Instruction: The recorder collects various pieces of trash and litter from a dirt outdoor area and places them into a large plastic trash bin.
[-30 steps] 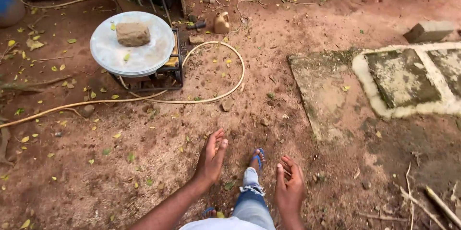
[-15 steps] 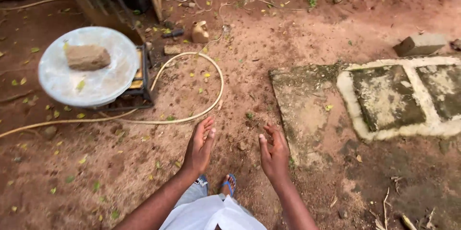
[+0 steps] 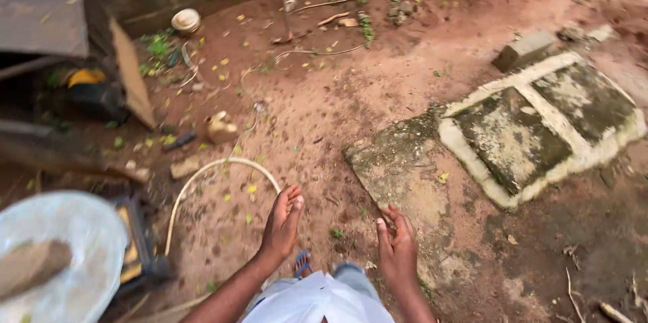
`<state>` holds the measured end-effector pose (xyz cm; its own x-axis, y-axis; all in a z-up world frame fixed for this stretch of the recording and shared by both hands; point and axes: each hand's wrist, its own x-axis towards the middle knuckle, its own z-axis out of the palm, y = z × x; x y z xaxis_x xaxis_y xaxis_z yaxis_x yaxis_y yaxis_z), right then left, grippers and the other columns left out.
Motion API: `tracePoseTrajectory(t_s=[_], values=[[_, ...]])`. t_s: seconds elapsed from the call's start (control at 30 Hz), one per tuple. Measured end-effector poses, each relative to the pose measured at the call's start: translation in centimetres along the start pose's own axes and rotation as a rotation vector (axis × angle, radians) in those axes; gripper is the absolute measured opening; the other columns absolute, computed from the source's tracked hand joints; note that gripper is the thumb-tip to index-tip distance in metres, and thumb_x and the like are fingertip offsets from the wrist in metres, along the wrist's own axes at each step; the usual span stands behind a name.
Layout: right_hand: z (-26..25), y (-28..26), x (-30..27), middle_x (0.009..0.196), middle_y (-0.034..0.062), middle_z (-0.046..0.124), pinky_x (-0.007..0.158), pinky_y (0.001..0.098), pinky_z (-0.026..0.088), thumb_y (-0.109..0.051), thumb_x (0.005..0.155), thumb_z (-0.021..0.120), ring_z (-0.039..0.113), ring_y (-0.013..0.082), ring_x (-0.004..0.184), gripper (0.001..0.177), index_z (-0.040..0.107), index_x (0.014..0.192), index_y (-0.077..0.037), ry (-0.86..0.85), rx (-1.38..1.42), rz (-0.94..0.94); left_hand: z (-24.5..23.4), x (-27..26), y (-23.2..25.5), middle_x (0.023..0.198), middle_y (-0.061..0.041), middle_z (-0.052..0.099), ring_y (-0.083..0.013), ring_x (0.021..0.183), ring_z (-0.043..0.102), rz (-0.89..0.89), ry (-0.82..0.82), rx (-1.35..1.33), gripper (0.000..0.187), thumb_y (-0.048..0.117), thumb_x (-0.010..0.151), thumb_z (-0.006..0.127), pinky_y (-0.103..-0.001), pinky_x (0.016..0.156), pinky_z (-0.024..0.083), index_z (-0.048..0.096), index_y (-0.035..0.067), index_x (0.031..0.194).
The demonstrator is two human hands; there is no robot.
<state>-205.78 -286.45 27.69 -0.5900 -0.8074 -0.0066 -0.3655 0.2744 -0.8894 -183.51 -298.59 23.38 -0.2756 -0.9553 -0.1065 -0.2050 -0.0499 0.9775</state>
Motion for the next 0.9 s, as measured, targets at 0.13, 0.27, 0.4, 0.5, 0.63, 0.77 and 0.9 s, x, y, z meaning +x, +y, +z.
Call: tracePoseTrajectory(t_s=[0.13, 0.27, 0.4, 0.5, 0.63, 0.77, 0.9], values=[[1.1, -1.4, 6.1, 0.142, 0.0141, 0.059, 0.093, 0.0363, 0.058, -0.02, 0.098, 0.058, 0.064, 0.0258, 0.123, 0.035, 0.063, 0.128, -0.002, 0.125, 0.005, 0.009, 1.9, 9.6, 3.7, 0.145, -0.016, 0.056, -0.0229, 0.135, 0.054, 0.038, -0.141, 0.002, 0.06, 0.042, 0.103, 0.047, -0.038, 0.11, 0.044, 0.043, 0.004, 0.15], [3.8, -0.9, 15.3, 0.14, 0.015, 0.061, 0.091, 0.0359, 0.058, -0.02, 0.099, 0.059, 0.064, 0.0256, 0.123, 0.032, 0.066, 0.124, -0.002, 0.229, -0.018, -0.045, 3.6, 19.5, 7.2, 0.144, -0.016, 0.058, -0.0244, 0.133, 0.056, 0.139, -0.226, 0.004, 0.061, 0.041, 0.101, 0.05, -0.038, 0.109, 0.045, 0.044, 0.003, 0.149], [7.5, -0.4, 27.1, 0.139, 0.0139, 0.062, 0.092, 0.0358, 0.058, -0.022, 0.098, 0.06, 0.065, 0.0251, 0.123, 0.032, 0.067, 0.122, -0.002, 0.233, -0.01, -0.02, 4.7, 29.6, 7.7, 0.146, -0.015, 0.056, -0.0238, 0.136, 0.053, 0.142, -0.255, -0.044, 0.061, 0.039, 0.101, 0.049, -0.039, 0.11, 0.043, 0.043, 0.004, 0.15], [11.3, -0.7, 36.2, 0.14, 0.0133, 0.061, 0.095, 0.0383, 0.055, -0.022, 0.097, 0.061, 0.061, 0.0267, 0.126, 0.033, 0.065, 0.124, -0.003, 0.153, -0.076, -0.009, 4.0, 37.9, 6.4, 0.148, -0.015, 0.054, -0.024, 0.139, 0.052, 0.149, -0.257, -0.086, 0.059, 0.037, 0.103, 0.05, -0.038, 0.115, 0.039, 0.042, 0.002, 0.149], [14.5, -5.3, 46.9, 0.142, 0.0153, 0.06, 0.103, 0.0427, 0.049, -0.022, 0.098, 0.062, 0.058, 0.0305, 0.13, 0.033, 0.066, 0.125, -0.004, 0.099, -0.133, -0.098, 0.9, 45.5, 5.0, 0.15, -0.014, 0.052, -0.022, 0.141, 0.049, 0.006, -0.18, -0.23, 0.059, 0.037, 0.103, 0.046, -0.037, 0.117, 0.034, 0.039, 0.004, 0.152], [17.2, -9.6, 56.3, 0.143, 0.0181, 0.059, 0.11, 0.0443, 0.045, -0.021, 0.099, 0.062, 0.057, 0.0333, 0.133, 0.03, 0.067, 0.124, -0.004, 0.132, -0.095, -0.262, 1.0, 54.6, 7.0, 0.147, -0.015, 0.056, -0.022, 0.139, 0.05, 0.042, -0.11, -0.113, 0.058, 0.037, 0.104, 0.045, -0.038, 0.116, 0.036, 0.042, 0.004, 0.151], [18.7, -11.0, 63.5, 0.145, 0.0188, 0.058, 0.11, 0.0441, 0.044, -0.02, 0.1, 0.061, 0.056, 0.0342, 0.133, 0.029, 0.066, 0.123, -0.004, 0.167, -0.068, -0.218, 3.4, 63.7, 8.7, 0.147, -0.012, 0.056, -0.0207, 0.137, 0.05, -0.039, -0.157, -0.139, 0.058, 0.038, 0.103, 0.042, -0.037, 0.112, 0.038, 0.042, 0.007, 0.151]])
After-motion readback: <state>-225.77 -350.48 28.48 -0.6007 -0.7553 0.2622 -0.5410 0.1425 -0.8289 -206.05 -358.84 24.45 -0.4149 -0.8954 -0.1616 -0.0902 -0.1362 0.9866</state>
